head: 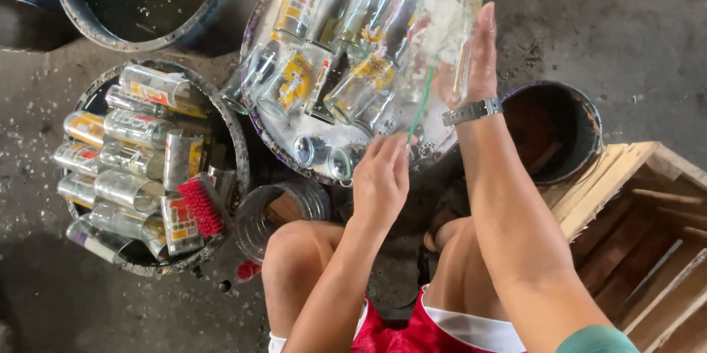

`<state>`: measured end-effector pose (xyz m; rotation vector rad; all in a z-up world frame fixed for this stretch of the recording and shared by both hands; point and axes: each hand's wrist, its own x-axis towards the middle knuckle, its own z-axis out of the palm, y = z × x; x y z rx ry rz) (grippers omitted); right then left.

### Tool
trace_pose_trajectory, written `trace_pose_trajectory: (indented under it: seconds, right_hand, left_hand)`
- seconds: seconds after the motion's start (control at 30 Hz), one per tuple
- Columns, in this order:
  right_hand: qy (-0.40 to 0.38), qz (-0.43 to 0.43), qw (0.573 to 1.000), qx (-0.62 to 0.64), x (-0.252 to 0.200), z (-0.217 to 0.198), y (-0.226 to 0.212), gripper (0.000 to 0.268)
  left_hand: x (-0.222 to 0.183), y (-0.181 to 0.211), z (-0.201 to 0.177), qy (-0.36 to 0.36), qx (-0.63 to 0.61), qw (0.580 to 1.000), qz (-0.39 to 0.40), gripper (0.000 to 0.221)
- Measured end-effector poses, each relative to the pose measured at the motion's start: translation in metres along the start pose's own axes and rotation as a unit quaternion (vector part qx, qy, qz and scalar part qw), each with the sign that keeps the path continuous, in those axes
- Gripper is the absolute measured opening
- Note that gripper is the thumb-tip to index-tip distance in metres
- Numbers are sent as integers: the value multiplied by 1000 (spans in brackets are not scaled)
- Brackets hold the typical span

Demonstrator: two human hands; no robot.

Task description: Washing and rinsing glass jars using a sponge, brush, and water in a production setting.

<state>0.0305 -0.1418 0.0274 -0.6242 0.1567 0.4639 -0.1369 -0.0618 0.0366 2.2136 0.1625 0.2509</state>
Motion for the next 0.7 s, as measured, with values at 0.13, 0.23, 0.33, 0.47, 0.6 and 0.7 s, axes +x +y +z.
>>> trace_pose_trajectory:
  seconds: [0.13,0.23,0.33,0.47,0.6,0.7]
  right_hand:
    - [-63,19,998,2,8,-12,-1,82]
    - [88,-62,984,-141,27,-47,6,66]
    - [176,-66,976,-106,6,-9,-6,70]
    - [48,-75,991,-97,-10,21,-5,82]
    - [-50,-4,999,19,1,-2,4,72]
    - [-94,33,995,22,2,2,-3,85]
  left_hand:
    - [-10,2,-7,-23,8,1000,-2,18]
    - [-40,6,-22,-40,27,999,-5,17]
    - [-59,6,-28,-52,1,998,-27,19]
    - [-39,9,-19,-15,-90,996,3,19]
    - [0,11,-5,-2,-69,997,19,18]
    - [4,8,-5,-11,-59,998,-17,20]
